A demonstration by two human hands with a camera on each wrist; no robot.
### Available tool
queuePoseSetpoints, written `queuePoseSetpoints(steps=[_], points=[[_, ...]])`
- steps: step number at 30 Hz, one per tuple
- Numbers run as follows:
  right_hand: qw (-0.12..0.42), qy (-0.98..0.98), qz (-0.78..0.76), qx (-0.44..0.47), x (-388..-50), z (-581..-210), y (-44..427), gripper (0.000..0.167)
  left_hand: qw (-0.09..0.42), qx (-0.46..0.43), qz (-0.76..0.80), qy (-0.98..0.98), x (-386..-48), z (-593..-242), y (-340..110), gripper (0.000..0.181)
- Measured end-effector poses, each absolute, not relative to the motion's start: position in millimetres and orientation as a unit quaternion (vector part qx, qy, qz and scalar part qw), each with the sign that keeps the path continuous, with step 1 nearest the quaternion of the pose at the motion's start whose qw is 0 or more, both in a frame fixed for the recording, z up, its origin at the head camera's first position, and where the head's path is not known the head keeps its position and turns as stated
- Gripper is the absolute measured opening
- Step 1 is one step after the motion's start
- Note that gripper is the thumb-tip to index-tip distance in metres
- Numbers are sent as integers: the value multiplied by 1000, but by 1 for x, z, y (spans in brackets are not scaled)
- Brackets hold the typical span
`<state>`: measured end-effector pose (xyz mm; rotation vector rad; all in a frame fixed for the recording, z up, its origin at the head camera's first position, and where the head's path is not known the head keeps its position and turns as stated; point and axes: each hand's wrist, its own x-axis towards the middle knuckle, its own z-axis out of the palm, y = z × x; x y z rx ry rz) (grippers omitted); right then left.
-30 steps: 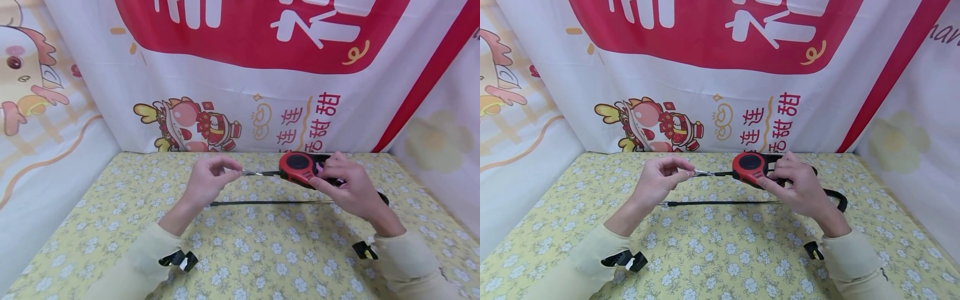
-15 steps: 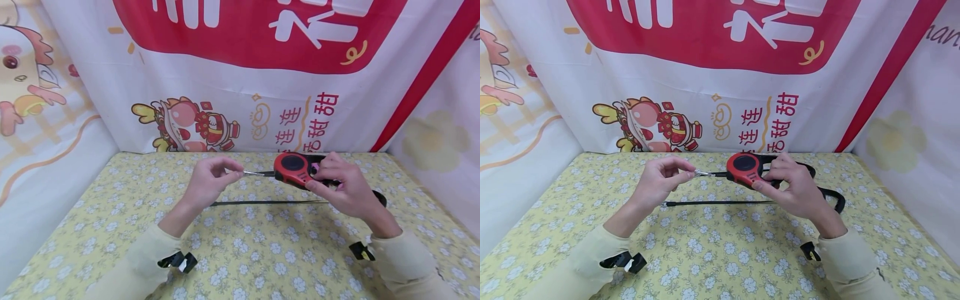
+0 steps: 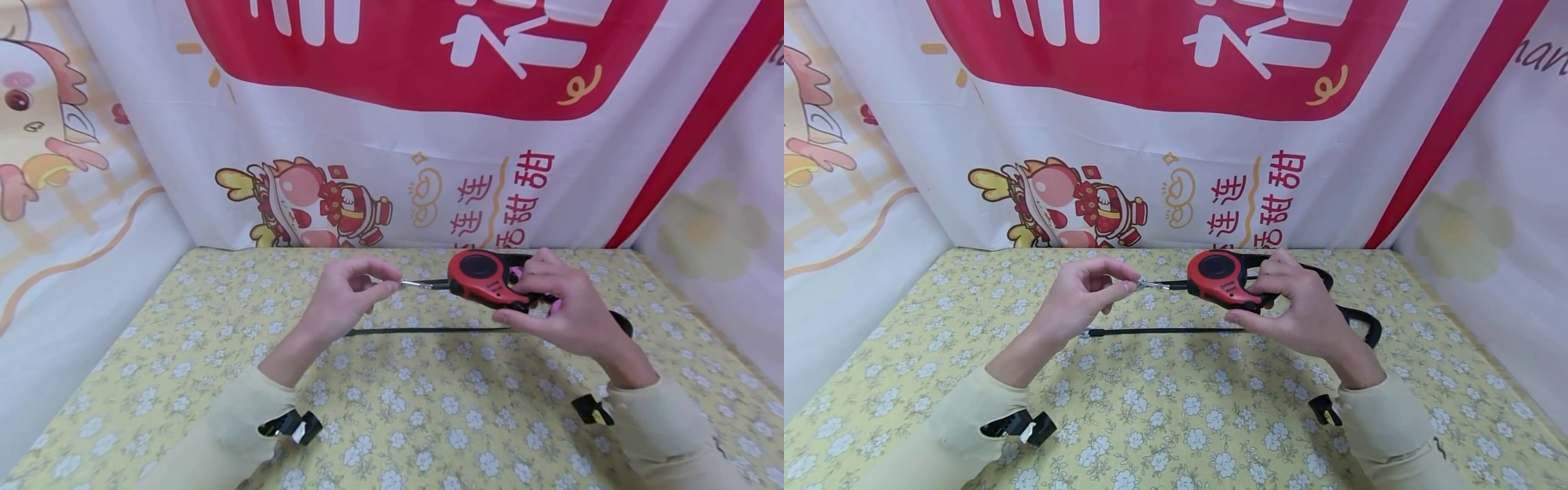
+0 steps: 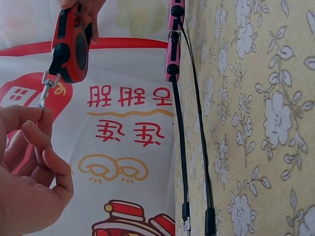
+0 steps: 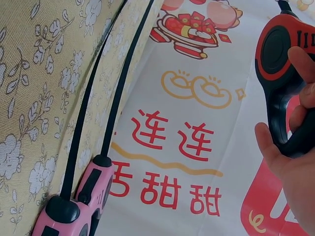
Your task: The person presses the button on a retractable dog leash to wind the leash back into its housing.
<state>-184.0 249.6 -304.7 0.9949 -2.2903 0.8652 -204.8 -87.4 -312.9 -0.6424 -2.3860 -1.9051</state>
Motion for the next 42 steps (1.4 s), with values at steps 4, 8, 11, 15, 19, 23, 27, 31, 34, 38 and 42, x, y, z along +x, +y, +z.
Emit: queuePoseSetpoints(steps=[4,8,11,15,19,23,27,31,34,38,42], points=[[247,-839,324,361,-183,-305,251,31,-3,-211,-608,-765,-205,-313,-87,18],[249,-840,324,356,-182,-305,251,28,-14,-211,-604,-768,-205,-314,-87,20],[253,-838,321,361,-183,-305,252,28,-21,-211,-604,-769,-205,-315,-85,19],[263,-829,319,376,-185,-305,254,29,-30,-210,-602,-770,-204,-316,-83,18],[273,-826,313,381,-186,-304,255,28,-36,-207,-593,-777,-204,-318,-81,18],[277,-833,303,371,-184,-303,256,25,-39,-206,-585,-783,-203,-318,-81,19],[275,-838,298,365,-183,-301,256,21,-35,-204,-582,-786,-202,-315,-84,18],[277,-837,294,367,-182,-298,256,18,-35,-206,-582,-786,-201,-312,-84,19],[278,-842,289,361,-181,-297,256,18,-39,-210,-585,-782,-201,-312,-83,20],[274,-855,274,345,-178,-295,258,19,-41,-225,-585,-778,-199,-313,-79,21],[269,-863,257,342,-176,-294,263,20,-30,-242,-570,-785,-197,-314,-76,23]])
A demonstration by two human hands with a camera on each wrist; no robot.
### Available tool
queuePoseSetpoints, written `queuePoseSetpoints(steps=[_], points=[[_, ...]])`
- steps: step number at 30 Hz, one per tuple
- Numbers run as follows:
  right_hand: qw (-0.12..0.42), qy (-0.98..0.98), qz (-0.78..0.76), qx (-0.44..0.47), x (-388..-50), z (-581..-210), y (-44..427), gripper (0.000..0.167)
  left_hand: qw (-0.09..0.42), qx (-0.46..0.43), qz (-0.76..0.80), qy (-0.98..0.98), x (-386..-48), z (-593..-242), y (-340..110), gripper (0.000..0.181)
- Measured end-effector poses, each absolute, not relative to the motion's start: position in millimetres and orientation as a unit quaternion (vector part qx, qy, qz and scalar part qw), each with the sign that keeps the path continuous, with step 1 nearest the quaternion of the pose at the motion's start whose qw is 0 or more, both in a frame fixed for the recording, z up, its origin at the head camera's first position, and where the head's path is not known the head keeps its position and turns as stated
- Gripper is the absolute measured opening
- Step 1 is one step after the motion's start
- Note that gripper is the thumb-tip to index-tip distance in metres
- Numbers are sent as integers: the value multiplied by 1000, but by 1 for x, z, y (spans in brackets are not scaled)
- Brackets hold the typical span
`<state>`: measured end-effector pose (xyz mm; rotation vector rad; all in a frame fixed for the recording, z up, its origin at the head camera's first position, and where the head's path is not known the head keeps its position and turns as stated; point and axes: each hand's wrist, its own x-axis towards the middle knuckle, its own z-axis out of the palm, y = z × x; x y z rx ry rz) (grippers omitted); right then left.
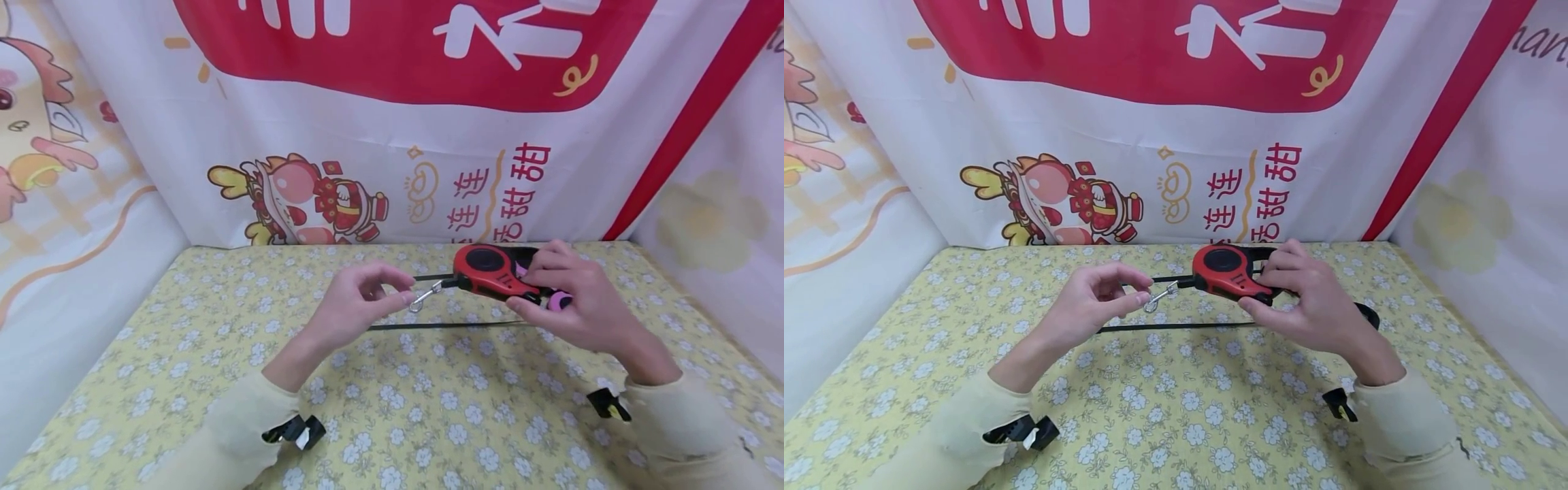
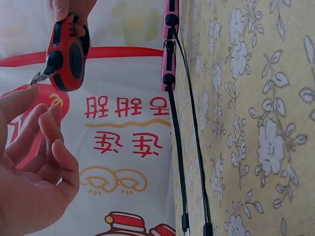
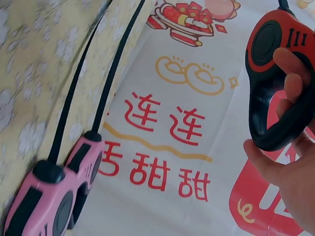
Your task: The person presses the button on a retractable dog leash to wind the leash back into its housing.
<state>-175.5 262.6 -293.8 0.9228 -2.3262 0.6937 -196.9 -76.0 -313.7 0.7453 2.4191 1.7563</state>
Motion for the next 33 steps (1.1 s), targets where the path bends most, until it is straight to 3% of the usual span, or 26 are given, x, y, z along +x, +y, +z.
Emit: queuePoseSetpoints(steps=[5,11,20,27,33], points=[[272,-868,233,344,-169,-296,277,23,18,257,551,794,-195,-319,-69,26],[267,-881,192,340,-155,-302,302,28,47,286,532,796,-189,-327,-55,42],[212,-916,136,312,-131,-325,338,30,135,325,515,782,-181,-331,-33,64],[168,-938,102,285,-117,-350,361,22,231,313,526,756,-173,-336,-17,69],[122,-953,95,262,-109,-364,374,18,260,321,504,759,-170,-342,-7,71]])
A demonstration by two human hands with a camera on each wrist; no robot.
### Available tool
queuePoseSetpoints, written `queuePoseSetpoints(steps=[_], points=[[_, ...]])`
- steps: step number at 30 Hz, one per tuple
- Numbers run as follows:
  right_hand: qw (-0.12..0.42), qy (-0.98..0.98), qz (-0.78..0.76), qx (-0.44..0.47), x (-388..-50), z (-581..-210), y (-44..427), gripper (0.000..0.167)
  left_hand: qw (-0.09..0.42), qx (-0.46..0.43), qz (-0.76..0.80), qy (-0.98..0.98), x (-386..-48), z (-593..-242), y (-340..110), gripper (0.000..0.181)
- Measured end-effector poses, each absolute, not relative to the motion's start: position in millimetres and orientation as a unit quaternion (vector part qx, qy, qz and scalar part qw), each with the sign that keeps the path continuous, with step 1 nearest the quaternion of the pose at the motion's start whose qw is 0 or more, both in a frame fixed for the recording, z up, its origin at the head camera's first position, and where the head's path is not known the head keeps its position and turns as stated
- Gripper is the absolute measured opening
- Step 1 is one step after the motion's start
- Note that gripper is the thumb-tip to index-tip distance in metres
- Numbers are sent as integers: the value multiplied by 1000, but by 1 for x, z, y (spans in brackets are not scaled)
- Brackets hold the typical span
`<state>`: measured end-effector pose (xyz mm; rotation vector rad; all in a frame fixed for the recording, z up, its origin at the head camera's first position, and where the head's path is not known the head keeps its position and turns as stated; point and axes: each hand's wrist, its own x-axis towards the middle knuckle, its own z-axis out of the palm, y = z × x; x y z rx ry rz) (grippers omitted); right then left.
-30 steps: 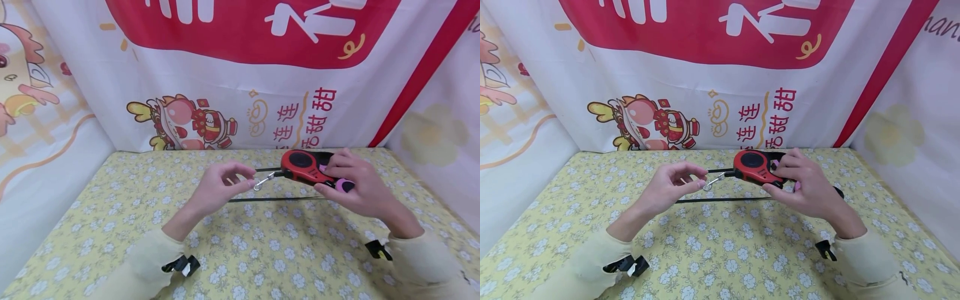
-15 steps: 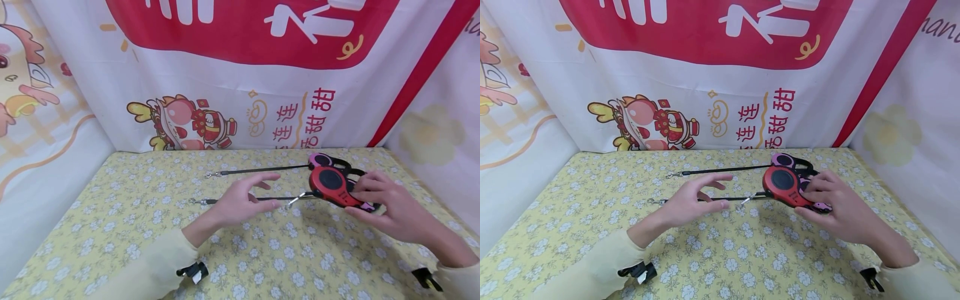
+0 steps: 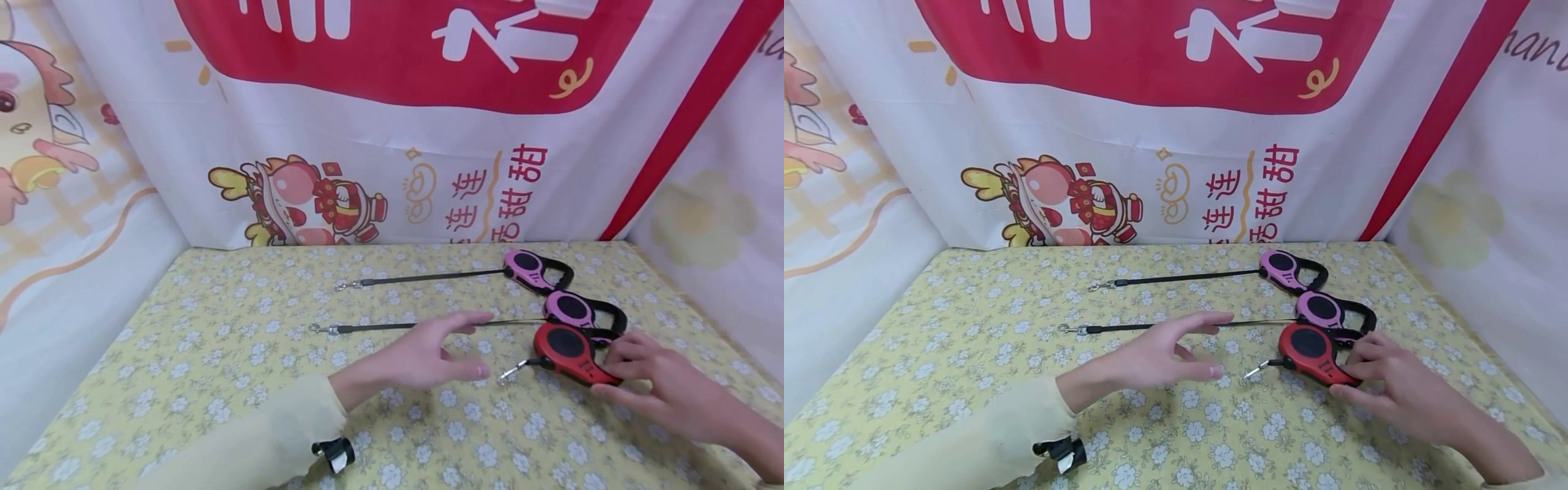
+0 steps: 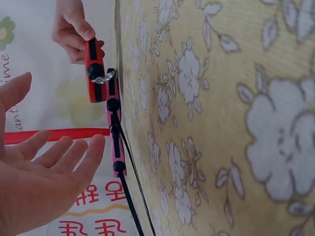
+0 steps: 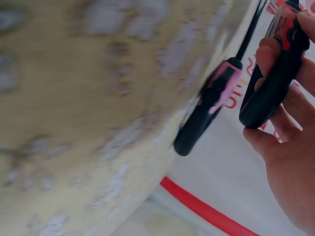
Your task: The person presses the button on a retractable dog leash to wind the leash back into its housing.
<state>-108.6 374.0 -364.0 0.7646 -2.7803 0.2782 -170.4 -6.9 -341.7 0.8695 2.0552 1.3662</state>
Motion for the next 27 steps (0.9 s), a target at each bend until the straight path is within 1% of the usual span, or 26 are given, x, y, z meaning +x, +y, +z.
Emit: queuePoseSetpoints(steps=[3,8,10,12,14,16,23,25,27], points=[[110,-950,94,276,-108,-371,378,23,269,344,481,760,-171,-344,-3,71],[110,-939,78,316,-111,-379,382,24,280,377,449,760,-172,-345,1,70],[93,-941,72,316,-112,-380,383,19,282,382,445,759,-172,-345,2,71],[65,-948,70,304,-113,-381,383,11,284,387,443,757,-172,-346,3,72],[38,-954,69,289,-113,-381,384,7,285,390,438,758,-171,-347,3,72],[18,-959,69,274,-112,-380,385,10,286,391,435,759,-171,-349,2,72],[-10,-966,75,247,-113,-379,384,15,292,377,435,764,-172,-354,-2,70],[-15,-969,73,236,-113,-378,383,19,291,372,437,765,-171,-353,-3,70],[-9,-970,71,234,-113,-378,382,22,283,368,437,771,-171,-352,-5,69]])
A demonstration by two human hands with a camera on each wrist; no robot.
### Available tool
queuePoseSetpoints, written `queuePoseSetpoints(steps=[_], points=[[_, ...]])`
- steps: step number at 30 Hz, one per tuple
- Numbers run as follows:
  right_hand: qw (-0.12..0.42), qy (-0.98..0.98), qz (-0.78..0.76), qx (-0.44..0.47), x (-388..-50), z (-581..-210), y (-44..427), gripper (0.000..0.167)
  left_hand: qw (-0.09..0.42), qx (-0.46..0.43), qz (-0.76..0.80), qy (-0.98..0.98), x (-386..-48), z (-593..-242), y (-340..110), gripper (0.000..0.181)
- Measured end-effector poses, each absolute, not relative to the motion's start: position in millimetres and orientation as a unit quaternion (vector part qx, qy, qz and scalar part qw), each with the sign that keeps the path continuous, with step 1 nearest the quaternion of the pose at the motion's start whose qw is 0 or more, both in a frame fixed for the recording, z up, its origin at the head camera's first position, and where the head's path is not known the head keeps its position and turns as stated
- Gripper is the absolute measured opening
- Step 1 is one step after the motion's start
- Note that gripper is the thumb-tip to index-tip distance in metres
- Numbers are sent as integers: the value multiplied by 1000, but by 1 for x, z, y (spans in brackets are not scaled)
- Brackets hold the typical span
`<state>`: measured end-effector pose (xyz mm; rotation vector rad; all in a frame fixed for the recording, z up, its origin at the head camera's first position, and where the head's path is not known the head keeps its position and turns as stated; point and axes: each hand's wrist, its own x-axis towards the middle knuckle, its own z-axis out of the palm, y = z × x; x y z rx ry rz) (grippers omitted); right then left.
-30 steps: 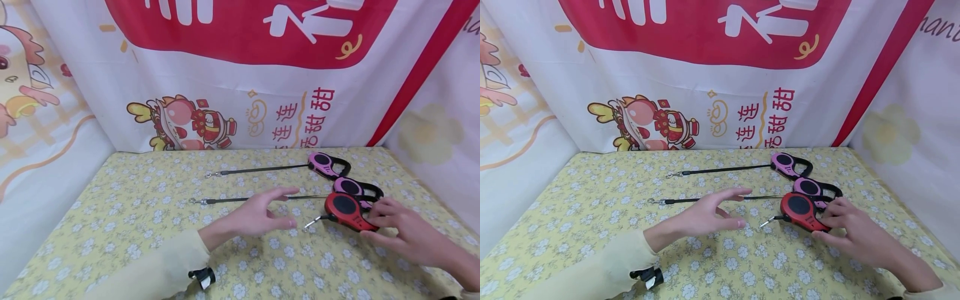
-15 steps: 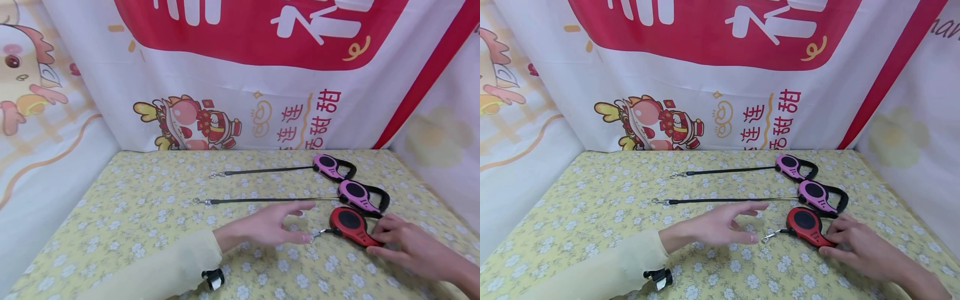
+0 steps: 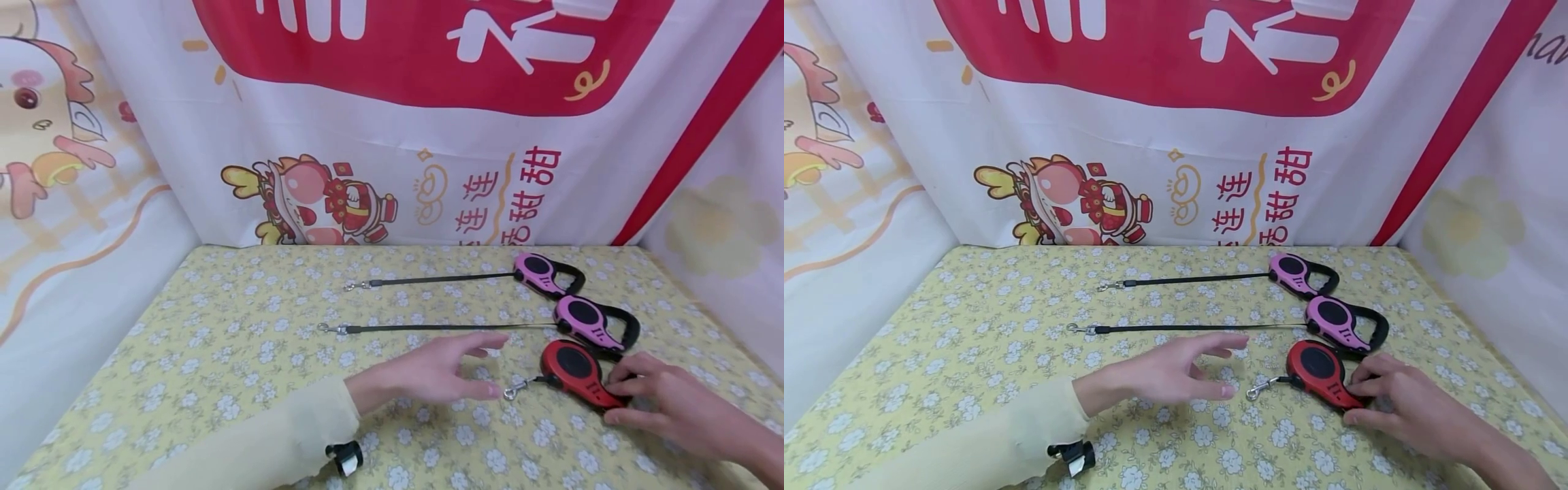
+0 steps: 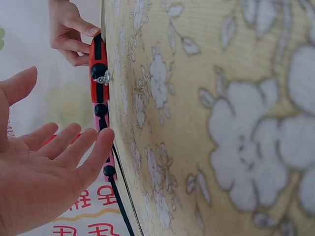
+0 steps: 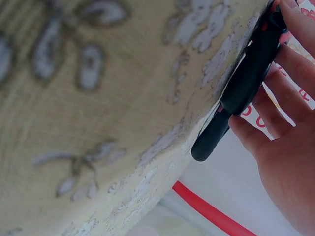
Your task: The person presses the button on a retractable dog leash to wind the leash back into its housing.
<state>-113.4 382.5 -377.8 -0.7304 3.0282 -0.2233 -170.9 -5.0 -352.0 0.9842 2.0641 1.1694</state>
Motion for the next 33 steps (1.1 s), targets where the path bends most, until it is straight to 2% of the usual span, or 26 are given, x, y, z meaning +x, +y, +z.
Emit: queuePoseSetpoints(steps=[12,15,21,29,33], points=[[-122,965,-124,-198,-131,-360,393,30,228,295,507,777,-173,-349,-26,60],[-111,965,-163,-175,-139,-354,395,32,212,288,521,775,-175,-348,-35,58],[-47,965,-223,-128,-154,-349,404,31,184,277,545,769,-182,-351,-57,52],[-9,925,-343,-163,-172,-360,430,31,174,240,531,794,-191,-355,-90,45],[15,922,-357,-150,-178,-363,440,31,169,218,522,807,-195,-357,-106,44]])
